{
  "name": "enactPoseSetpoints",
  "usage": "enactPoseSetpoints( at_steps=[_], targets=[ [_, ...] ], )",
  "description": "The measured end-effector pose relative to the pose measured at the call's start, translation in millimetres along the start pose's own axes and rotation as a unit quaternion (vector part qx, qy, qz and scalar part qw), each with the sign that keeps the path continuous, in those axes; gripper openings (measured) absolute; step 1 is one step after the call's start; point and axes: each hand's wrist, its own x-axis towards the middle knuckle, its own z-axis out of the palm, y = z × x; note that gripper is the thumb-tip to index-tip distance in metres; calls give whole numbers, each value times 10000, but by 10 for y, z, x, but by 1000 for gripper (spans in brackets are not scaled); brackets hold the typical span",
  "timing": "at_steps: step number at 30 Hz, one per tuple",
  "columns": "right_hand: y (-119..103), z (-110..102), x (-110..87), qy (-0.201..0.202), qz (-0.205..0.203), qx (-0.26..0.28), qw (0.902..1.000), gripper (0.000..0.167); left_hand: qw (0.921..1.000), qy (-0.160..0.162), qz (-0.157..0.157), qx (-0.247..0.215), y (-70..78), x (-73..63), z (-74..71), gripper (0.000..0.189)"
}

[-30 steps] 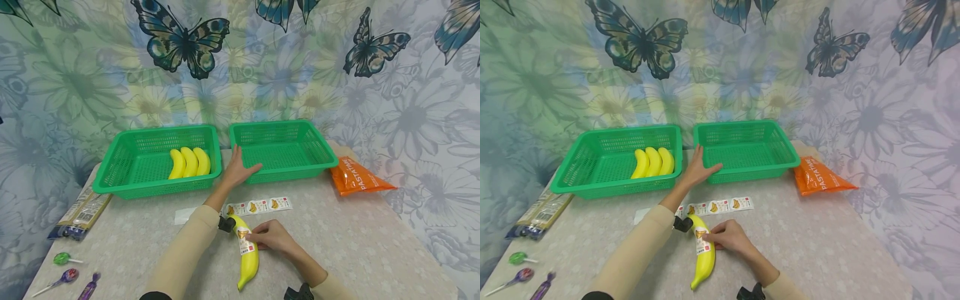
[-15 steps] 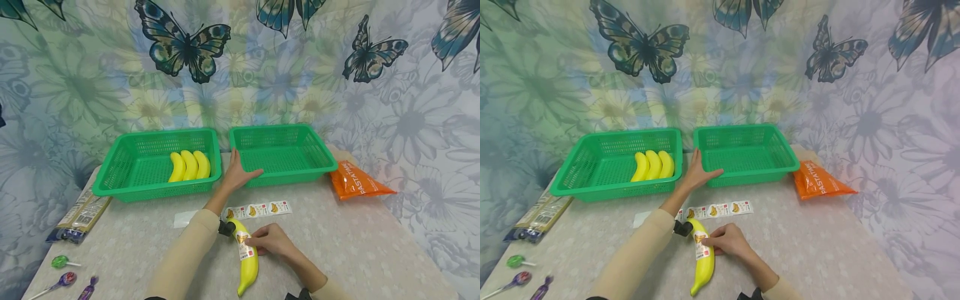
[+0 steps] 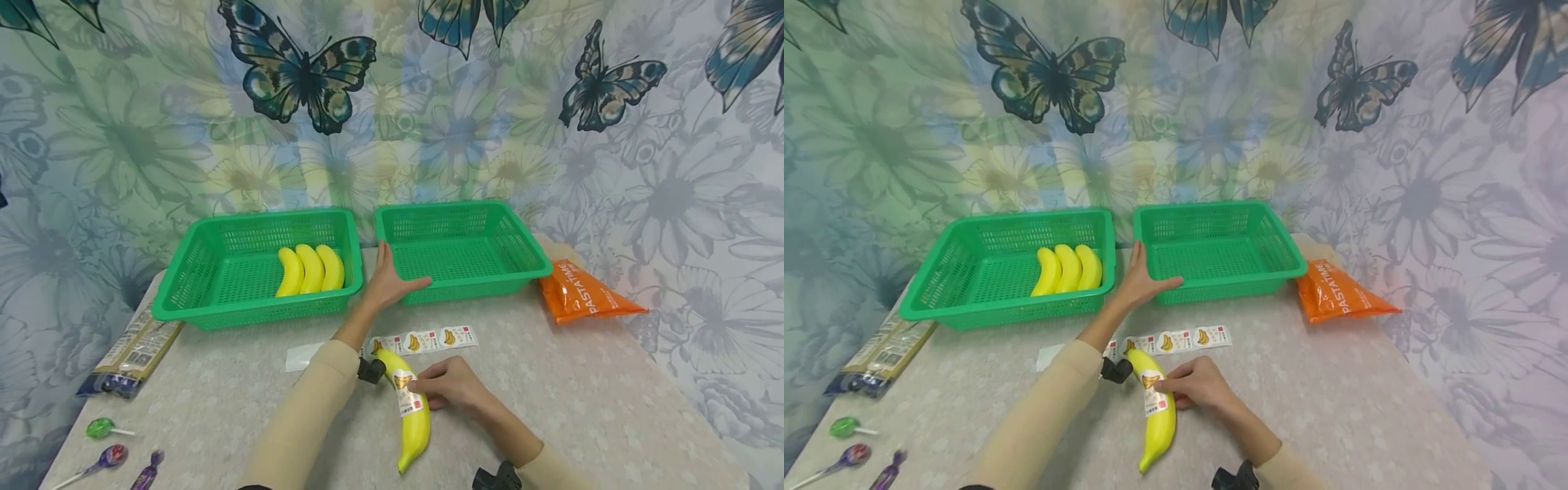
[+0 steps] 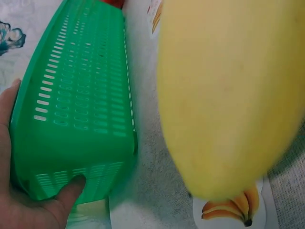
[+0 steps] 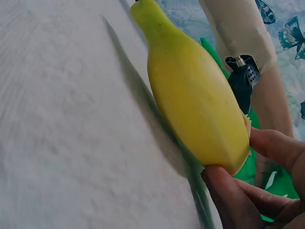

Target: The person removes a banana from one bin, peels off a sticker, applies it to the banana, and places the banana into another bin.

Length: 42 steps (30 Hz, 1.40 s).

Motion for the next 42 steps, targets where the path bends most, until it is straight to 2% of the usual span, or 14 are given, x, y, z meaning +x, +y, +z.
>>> enactPoseSetpoints(
  at_steps=[7, 15, 20, 26, 33, 38, 42],
  targets=[
    [-38, -221, -24, 76, 4, -124, 9999, 38, 10000, -24, 13, 53, 11, 2, -6, 124],
    [-172, -579, -88, 39, 29, -413, 9991, 41, 9994, 60, -2, -352, -10, 3, 32, 123],
    [-424, -920, -121, -82, -108, -659, 9977, 45, 9991, 92, -13, -423, -5, 6, 62, 125],
    [-874, -1345, -97, -119, -170, -962, 9951, 51, 9991, 129, -22, -400, -12, 9, 57, 125],
    [-1285, -1742, 102, -142, 46, -1214, 9925, 63, 9986, 86, -72, -518, -22, 12, 41, 126],
    [-1513, -2014, 324, -79, 135, -1346, 9908, 69, 9983, 85, -92, -566, -26, 14, 31, 127],
    [-1624, -2202, 543, 44, 163, -1365, 9905, 69, 9990, 75, -105, -434, -26, 6, 32, 126]
  ],
)
